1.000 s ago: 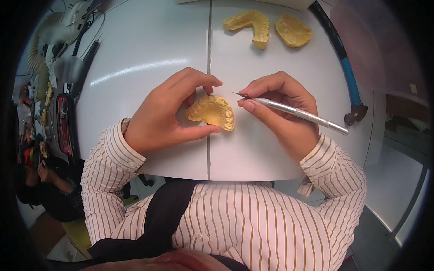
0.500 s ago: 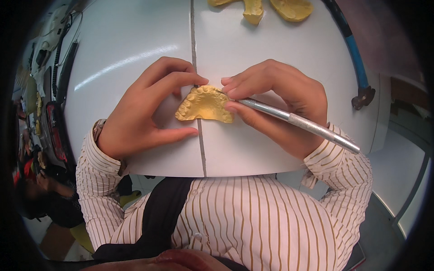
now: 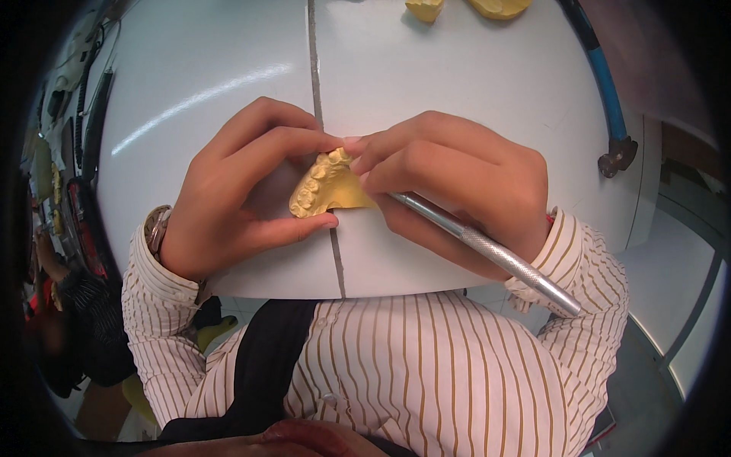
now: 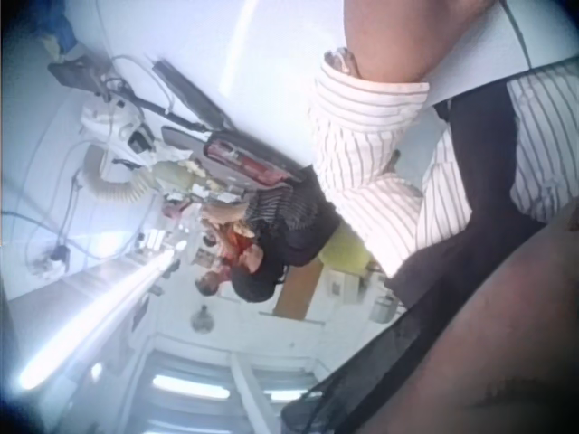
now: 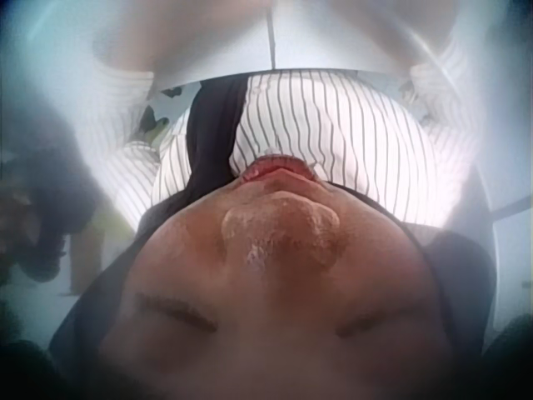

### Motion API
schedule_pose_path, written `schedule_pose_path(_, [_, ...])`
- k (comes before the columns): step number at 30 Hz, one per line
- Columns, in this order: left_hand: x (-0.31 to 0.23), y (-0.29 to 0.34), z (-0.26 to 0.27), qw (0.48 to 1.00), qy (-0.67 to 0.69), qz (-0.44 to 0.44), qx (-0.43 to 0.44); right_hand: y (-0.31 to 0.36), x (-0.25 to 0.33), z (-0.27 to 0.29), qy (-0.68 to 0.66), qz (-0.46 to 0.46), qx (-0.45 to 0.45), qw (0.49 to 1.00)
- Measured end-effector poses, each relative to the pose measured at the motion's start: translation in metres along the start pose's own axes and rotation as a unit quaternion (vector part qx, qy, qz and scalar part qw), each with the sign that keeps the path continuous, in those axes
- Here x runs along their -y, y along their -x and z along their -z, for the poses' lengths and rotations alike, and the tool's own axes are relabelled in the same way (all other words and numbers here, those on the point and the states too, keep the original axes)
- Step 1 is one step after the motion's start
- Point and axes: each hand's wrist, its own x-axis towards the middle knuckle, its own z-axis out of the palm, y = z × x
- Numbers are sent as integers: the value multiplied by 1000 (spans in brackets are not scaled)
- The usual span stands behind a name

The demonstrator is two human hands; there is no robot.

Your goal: The person carves a yellow dental mold using a metal carving tool, carefully shaping the edges and inner surfaces. They then switch to a blue pen to mark specific areas on the mold while holding it in their left hand.

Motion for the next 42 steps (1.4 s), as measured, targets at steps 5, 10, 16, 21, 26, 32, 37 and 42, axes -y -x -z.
schedule_pose_path(5, [-3, -1, 0, 1000, -8, -6, 1, 1, 1, 4, -6, -1, 3, 1000])
schedule_pose_path(10, [-3, -2, 1, 999, -5, 22, 48, 5, -3, 4, -17, -7, -2, 1000])
schedule_pose_path(16, [-4, -1, 0, 998, 1, 36, 48, 4, -5, 4, -23, -6, 3, 1000])
schedule_pose_path(21, [-4, -2, -1, 998, -5, 29, 47, 4, -5, 3, -19, -6, 0, 1000])
schedule_pose_path(26, [-3, -1, -2, 999, -8, 23, 40, 3, -4, 2, -15, -2, -3, 1000])
schedule_pose_path(32, [-2, -2, -2, 999, 1, 14, 31, 3, -2, 1, -14, -16, -17, 1000])
schedule_pose_path(37, [-1, 0, -4, 1000, 13, 12, 18, 3, -2, 0, -23, -23, -16, 999])
schedule_pose_path(42, [-1, -1, -4, 999, 24, 14, 17, 3, -2, 1, -13, -7, -13, 1000])
